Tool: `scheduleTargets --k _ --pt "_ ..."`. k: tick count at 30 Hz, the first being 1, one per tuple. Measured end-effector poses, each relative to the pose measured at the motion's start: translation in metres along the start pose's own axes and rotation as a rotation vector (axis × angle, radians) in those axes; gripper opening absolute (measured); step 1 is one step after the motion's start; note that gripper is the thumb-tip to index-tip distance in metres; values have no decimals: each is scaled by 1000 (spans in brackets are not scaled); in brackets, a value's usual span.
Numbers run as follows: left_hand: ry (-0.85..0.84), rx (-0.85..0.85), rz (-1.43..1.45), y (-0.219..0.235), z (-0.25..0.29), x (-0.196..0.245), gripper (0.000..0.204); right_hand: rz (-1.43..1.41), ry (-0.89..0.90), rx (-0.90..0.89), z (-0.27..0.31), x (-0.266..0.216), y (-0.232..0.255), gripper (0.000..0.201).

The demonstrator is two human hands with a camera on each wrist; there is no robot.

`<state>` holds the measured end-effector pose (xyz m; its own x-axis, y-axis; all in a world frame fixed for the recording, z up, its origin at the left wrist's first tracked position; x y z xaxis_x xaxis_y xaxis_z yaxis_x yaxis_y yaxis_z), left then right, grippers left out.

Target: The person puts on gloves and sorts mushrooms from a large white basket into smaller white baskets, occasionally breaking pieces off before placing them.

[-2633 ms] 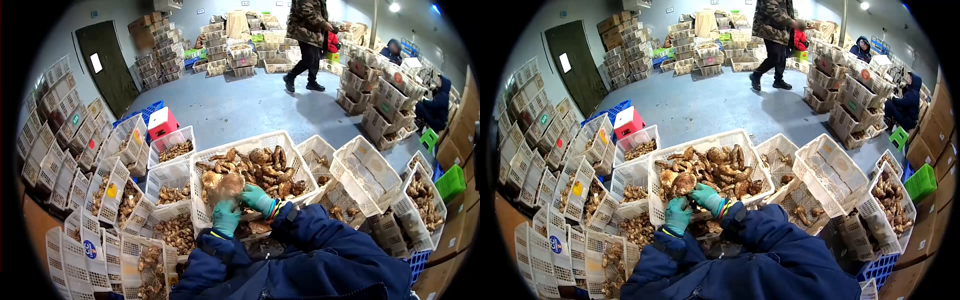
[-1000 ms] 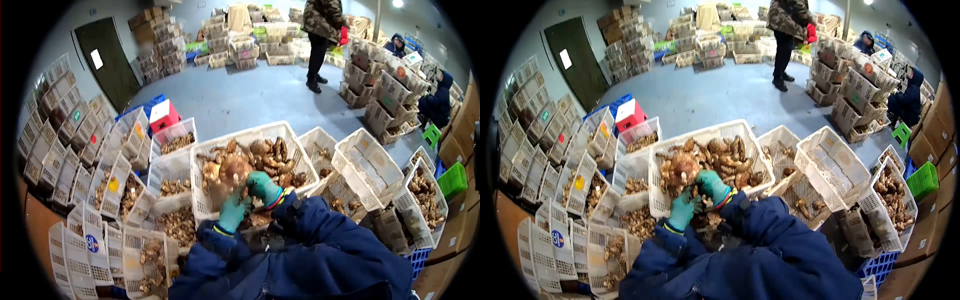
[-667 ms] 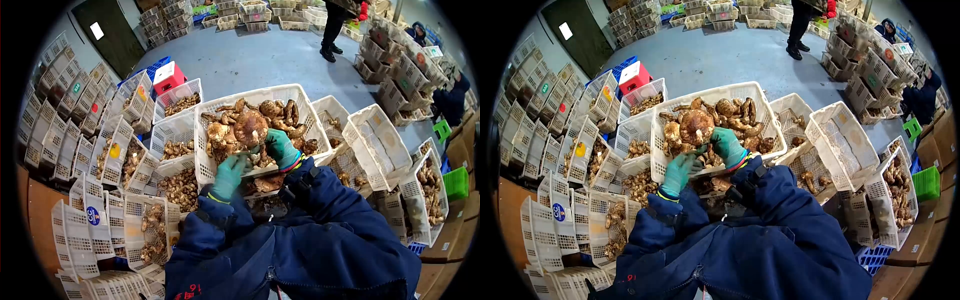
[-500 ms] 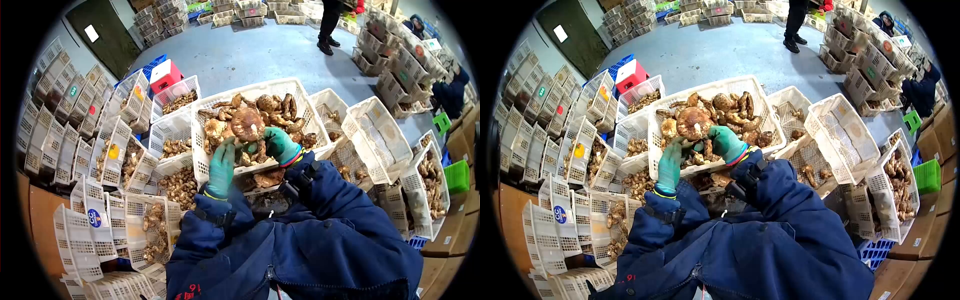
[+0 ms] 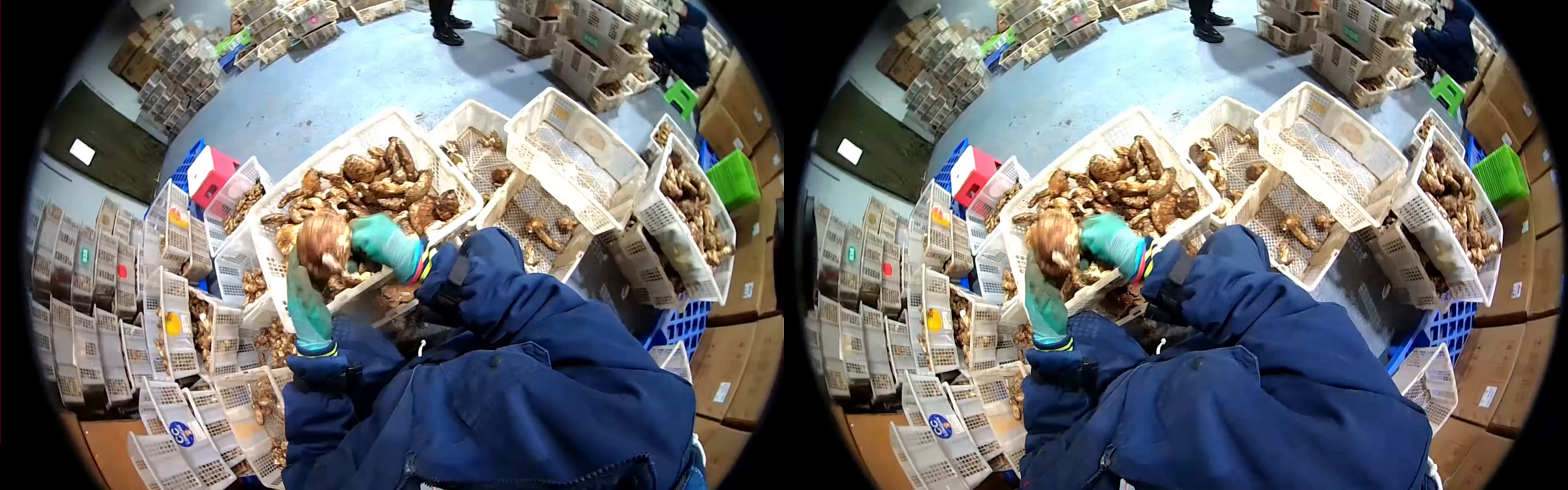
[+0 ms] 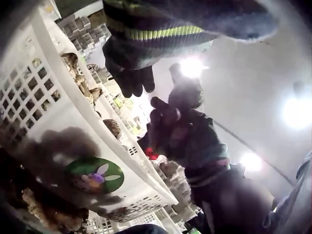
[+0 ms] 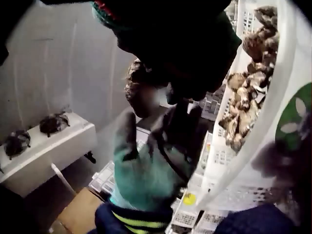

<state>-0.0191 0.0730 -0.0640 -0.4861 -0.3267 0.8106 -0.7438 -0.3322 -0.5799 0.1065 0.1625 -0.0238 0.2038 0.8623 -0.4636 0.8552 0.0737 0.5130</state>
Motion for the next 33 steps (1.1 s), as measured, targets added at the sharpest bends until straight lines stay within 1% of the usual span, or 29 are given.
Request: scheduleTargets --k 1,2,3,5,6,7,8,9,11,12,13,14,16,18,19,20,22,23,24,25,26,27,28,29,30,31,32,33 --pt "32 -78 18 -6 -1 -3 58 -119 -23 149 -8 9 32 15" --pt "-149 200 -526 -14 5 15 62 -241 -45 298 -12 22 65 19" --pt "-95 153 -520 -4 3 6 55 -333 -229 257 -13 52 86 22" --pt "-9 245 -518 11 -3 -3 55 -422 -468 303 4 142 126 25" --pt "34 291 -516 19 -7 -8 55 -391 -533 372 17 172 148 23" --pt "84 312 -444 35 -11 -17 58 -363 -598 441 32 202 170 21" --pt "80 310 -489 35 -11 -19 58 -307 -674 493 45 216 199 19" --pt "76 306 -534 33 -13 -21 59 -104 -718 502 79 270 206 13" --pt "85 326 -613 30 -15 -24 60 305 -703 297 120 317 215 5" --pt "92 319 -609 29 -16 -26 61 500 -638 81 132 312 212 9" --pt "98 318 -607 31 -16 -28 62 135 -1056 312 183 351 210 15" --pt "102 320 -605 33 -16 -28 63 -267 -1446 537 237 378 185 22" --pt "91 294 -625 36 -18 -29 68 -218 -1573 462 256 351 182 23" --pt "84 272 -676 27 -18 -28 69 -291 -1786 512 302 378 151 21" --pt "101 316 -706 27 -18 -28 47 -365 -1873 524 310 377 141 19" --pt "107 320 -708 26 -19 -28 46 -413 -1840 455 316 388 136 19" --pt "118 329 -705 27 -18 -28 44 -461 -1911 476 327 418 128 19" --pt "131 342 -671 28 -19 -30 43 -584 -1781 593 331 457 118 23" --pt "134 342 -673 29 -19 -31 44 -925 -1558 615 315 478 116 29" --pt "137 342 -674 30 -18 -31 46 -416 -1429 462 292 480 139 31" --pt "140 340 -674 32 -17 -31 47 -100 -1245 360 251 462 158 32" --pt "138 346 -594 36 -17 -32 49 248 -1074 285 208 439 177 34" --pt "140 343 -574 37 -17 -32 49 421 -897 265 167 412 188 35" --pt "141 339 -554 38 -16 -32 49 73 -866 299 132 384 178 27" --pt "141 335 -533 39 -16 -32 49 -331 -862 327 97 354 167 24" --pt "146 326 -525 40 -17 -33 49 -690 -879 317 64 323 156 26" --pt "133 313 -533 40 -16 -32 49 -305 -467 18 21 273 144 27" --pt "118 299 -540 39 -15 -32 49 41 0 -93 -11 219 136 28"
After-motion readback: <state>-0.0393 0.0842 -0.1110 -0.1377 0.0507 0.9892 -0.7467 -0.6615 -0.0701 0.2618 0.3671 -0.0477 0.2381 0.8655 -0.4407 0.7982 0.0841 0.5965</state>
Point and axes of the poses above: each hand's wrist, its own z-axis away from the middle knuckle, its own y-axis out of the back of the hand, x = y × z, the point moved 10 cm from there along -z, towards the middle knuckle, and after that the axes turned 15 degrees about x, right-handed, at the moved point
